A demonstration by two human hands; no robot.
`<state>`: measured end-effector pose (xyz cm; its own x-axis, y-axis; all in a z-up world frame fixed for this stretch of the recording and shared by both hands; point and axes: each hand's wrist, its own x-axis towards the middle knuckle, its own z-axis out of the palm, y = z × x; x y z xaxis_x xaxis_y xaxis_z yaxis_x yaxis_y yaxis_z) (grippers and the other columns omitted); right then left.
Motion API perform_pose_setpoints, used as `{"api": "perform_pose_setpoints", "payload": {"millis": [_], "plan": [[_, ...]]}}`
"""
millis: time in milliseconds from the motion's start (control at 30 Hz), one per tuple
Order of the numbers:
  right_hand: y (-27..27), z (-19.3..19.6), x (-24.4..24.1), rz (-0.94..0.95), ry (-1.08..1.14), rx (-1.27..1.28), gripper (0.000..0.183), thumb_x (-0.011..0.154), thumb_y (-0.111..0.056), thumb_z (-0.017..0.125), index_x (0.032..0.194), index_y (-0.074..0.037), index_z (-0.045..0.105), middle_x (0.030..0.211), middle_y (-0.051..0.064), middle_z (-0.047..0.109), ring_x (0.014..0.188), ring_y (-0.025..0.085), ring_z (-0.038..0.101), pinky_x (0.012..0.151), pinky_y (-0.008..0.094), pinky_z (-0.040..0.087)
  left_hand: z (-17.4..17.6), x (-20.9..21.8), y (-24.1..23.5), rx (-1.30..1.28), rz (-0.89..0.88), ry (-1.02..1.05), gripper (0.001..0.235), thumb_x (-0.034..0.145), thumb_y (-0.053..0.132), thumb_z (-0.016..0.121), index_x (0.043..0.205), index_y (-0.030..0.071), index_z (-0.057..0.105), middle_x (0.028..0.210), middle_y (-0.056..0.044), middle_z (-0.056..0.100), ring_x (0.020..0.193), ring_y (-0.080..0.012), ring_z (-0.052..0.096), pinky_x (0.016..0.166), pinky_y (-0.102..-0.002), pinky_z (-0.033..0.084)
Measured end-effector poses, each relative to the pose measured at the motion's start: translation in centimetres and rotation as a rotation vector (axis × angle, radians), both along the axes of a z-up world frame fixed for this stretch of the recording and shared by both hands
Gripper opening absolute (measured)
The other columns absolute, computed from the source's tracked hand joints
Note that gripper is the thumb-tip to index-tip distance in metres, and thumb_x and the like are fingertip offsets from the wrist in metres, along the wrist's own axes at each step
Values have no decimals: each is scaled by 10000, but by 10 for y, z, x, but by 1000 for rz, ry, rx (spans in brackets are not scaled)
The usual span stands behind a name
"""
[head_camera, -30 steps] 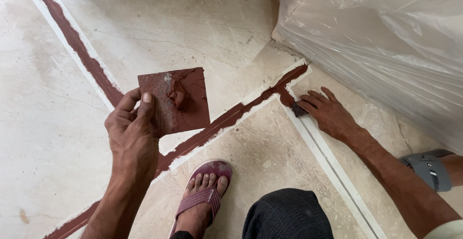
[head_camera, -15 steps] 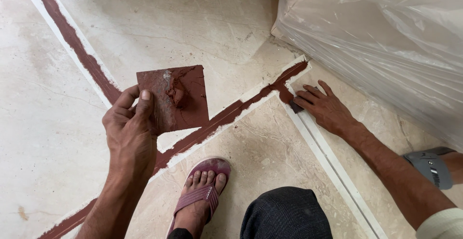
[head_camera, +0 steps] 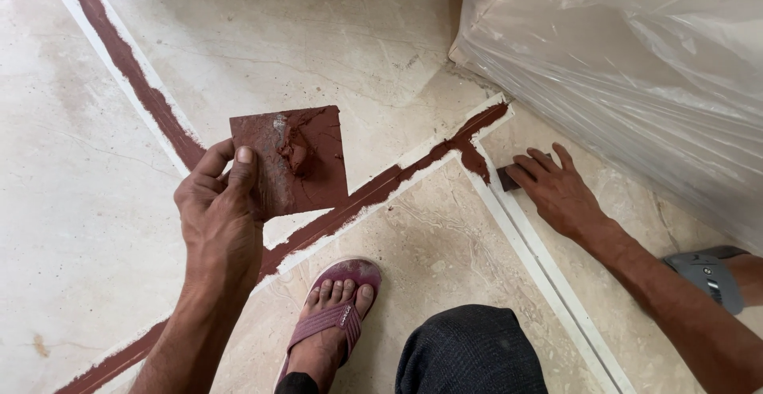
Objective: The person applies reddish-brown grout into the joints between light-colored floor tiles using a small trowel and a putty knife. They repeatedly scoop grout from the trowel and press it into the seams, smoothing the surface along the joint lines.
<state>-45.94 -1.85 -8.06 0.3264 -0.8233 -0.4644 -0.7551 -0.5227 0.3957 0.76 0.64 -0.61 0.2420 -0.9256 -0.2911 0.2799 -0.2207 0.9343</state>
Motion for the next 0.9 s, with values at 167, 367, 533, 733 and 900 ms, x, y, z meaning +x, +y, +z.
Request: {"api": "perform_pose_setpoints", "payload": {"millis": [167, 367, 533, 733, 900], "plan": [[9, -24, -12, 35, -119, 22, 558, 896, 3, 535, 1413, -203, 507, 1538, 29, 456, 1472, 229, 357, 1285, 511, 149, -3, -2, -1, 13, -20, -45, 260, 1057, 207, 559, 1172, 16, 693, 892, -61, 716, 717, -107, 671, 622, -284, 630], [8, -41, -19, 97, -200, 16, 486, 927, -44, 555, 1389, -192, 528, 1521, 46, 471, 1445, 245, 389, 1284, 506, 177, -8, -7, -1, -19, -33, 25, 254, 1061, 196, 553, 1169, 8, 686, 903, -54, 715, 716, -81, 666, 610, -249, 621], [0, -2, 6, 189, -35, 51, 513, 923, -66, 575, 1424, -159, 524, 1479, 68, 502, 1386, 267, 450, 1254, 547, 212, 3, -15, -3, 39, -36, -73, 259, 1052, 204, 556, 1166, 21, 700, 829, -59, 719, 592, -78, 607, 470, -231, 529], [2, 24, 4, 94, 106, 64, 524, 876, -63, 618, 1389, -153, 559, 1434, 85, 542, 1343, 272, 502, 1226, 551, 273, 5, -11, -3, 5, -6, -60, 265, 1058, 206, 557, 1153, 6, 703, 784, -70, 703, 562, -76, 598, 435, -232, 508], [1, 37, 36, -275, -381, -1, 476, 875, -181, 664, 1338, -81, 621, 1300, 177, 608, 1165, 322, 606, 973, 429, 552, -14, -5, 1, -32, -10, -35, 270, 1075, 207, 559, 1148, -9, 705, 784, -59, 680, 584, -73, 584, 464, -241, 524]]}}
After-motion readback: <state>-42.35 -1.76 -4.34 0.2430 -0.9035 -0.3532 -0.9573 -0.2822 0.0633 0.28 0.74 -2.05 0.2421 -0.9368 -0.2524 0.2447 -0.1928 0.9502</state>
